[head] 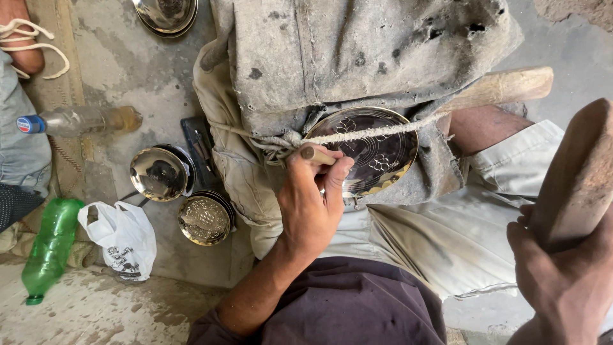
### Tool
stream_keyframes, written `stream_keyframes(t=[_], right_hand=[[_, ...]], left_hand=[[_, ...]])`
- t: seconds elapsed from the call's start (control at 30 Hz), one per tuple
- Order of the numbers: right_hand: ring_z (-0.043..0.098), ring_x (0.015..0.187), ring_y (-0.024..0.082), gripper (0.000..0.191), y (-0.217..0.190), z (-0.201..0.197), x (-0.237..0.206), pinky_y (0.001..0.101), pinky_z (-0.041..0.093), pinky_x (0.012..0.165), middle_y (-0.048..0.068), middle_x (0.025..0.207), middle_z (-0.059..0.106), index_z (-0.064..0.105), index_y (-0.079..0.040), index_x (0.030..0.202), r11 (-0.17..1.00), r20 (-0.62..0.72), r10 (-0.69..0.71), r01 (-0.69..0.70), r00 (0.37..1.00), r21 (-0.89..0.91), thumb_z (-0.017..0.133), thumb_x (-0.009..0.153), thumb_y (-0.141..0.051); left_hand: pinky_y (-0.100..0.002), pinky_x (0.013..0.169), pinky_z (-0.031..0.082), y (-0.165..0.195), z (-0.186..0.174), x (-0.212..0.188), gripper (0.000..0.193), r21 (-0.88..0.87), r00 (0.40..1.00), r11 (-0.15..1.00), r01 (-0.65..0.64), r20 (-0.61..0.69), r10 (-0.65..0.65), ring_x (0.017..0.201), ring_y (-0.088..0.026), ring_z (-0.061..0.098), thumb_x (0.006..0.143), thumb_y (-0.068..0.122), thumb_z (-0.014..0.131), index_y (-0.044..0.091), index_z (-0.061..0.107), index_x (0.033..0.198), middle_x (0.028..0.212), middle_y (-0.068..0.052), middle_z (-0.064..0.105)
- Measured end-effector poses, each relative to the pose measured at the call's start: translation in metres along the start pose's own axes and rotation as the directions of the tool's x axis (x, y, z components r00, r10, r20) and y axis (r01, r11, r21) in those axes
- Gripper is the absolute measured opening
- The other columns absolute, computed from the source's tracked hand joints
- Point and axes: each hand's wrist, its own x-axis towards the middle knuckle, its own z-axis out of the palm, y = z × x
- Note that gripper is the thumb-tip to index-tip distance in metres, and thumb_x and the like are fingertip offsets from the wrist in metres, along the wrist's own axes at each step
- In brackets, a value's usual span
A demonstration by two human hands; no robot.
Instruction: The person sits on the floor holding a brass plate against a sand-filled cushion and uses a small punch and wooden mallet to hammer decorative patterns into the plate, repositioning the punch repeatedly across the surface and turning the plate to work new areas.
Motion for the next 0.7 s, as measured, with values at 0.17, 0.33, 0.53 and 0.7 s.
stream_keyframes(t=[0.17,0.33,0.53,0.7], right_hand=[[0.07,0.089,0.018,0.013,0.054,-0.005,0.006,0.0268,0.056,0.078,0.013,0.112,0.072,0.069,-0.009,0.118,0.886,0.181,-0.441,0.459,0.879,-0.07,0.073,0.107,-0.008],[0.069,0.091,0.019,0.011,0.104,0.02,0.014,0.0288,0.055,0.08,0.013,0.111,0.071,0.068,-0.008,0.117,0.973,0.105,-0.227,0.229,0.968,-0.002,0.072,0.107,-0.011],[0.068,0.092,0.02,0.01,0.149,0.059,-0.007,0.0313,0.054,0.082,0.014,0.111,0.071,0.067,-0.007,0.116,0.958,-0.1,0.201,-0.174,0.975,0.227,0.07,0.108,-0.014],[0.067,0.094,0.021,0.012,0.164,0.065,-0.011,0.0333,0.053,0.084,0.014,0.11,0.07,0.066,-0.005,0.115,0.916,-0.082,0.333,-0.302,0.939,0.264,0.068,0.109,-0.016]], left_hand=[[-0.021,0.062,0.055,0.002,-0.011,0.0,0.023,0.094,0.998,0.993,-0.066,-0.005,0.067,0.081,-0.013,0.069,0.103,0.005,0.07,0.0,0.052,0.116,0.104,-0.012,0.07],[-0.024,0.074,0.065,0.007,-0.066,0.003,0.031,-0.038,0.993,0.999,0.005,-0.115,-0.009,0.093,-0.017,0.075,0.107,0.005,0.066,-0.002,0.041,0.124,0.111,-0.015,0.069],[-0.028,0.075,0.066,0.003,-0.101,0.007,0.033,0.056,0.98,0.995,0.081,-0.187,-0.069,0.087,-0.019,0.075,0.104,0.003,0.065,-0.003,0.04,0.124,0.109,-0.018,0.068],[-0.029,0.076,0.067,0.002,-0.089,0.007,0.033,0.047,0.986,0.994,0.1,-0.139,-0.093,0.088,-0.019,0.075,0.104,0.004,0.064,-0.004,0.04,0.125,0.109,-0.018,0.066]])
